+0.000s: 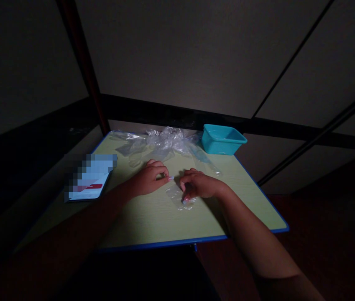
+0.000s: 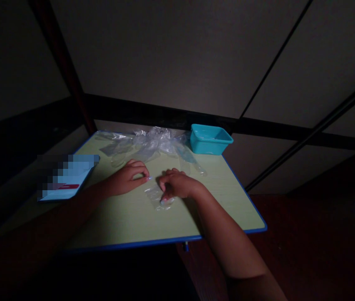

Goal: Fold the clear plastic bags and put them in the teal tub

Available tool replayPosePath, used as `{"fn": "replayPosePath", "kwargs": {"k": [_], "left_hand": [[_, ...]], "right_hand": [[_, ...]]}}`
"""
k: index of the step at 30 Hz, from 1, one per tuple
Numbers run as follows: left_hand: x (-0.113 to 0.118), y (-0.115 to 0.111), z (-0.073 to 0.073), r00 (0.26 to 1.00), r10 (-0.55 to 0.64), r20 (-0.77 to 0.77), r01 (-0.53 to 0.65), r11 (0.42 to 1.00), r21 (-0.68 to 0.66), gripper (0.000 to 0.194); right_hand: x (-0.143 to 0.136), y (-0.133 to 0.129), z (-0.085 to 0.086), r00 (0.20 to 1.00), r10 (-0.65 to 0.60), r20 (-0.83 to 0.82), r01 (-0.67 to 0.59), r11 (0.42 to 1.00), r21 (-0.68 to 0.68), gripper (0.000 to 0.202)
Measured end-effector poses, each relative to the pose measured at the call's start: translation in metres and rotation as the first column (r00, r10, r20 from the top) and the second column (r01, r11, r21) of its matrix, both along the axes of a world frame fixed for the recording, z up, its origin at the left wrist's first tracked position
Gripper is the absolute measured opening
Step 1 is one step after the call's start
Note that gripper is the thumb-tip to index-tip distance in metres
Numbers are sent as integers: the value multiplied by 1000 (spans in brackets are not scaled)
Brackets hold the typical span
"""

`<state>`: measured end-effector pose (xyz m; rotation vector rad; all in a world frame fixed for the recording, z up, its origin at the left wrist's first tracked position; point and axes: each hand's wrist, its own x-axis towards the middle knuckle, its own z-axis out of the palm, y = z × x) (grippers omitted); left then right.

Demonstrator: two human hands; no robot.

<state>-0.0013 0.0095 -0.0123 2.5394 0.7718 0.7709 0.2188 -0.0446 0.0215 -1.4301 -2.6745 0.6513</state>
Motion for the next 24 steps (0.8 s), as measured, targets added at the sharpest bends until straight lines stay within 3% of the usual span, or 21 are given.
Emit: {"fn": "replayPosePath", "kwargs": {"k": [7,14,24], "left_hand": [[-2,2,-1,999,30,-16,-28,997,69,18],[-1,-2,-1,998,-36,-52,38,999,37,21],[-4,-1,-4,983,-111,-147,116,993,28,23]], "right_hand": [[10,3,3,999,14,-41,-14,1000,-3,22],[7,4,-2,1000,-17,-21,17,1000,4,15],[11,9,-10,998,55,-41,-55,998,3,9]]}}
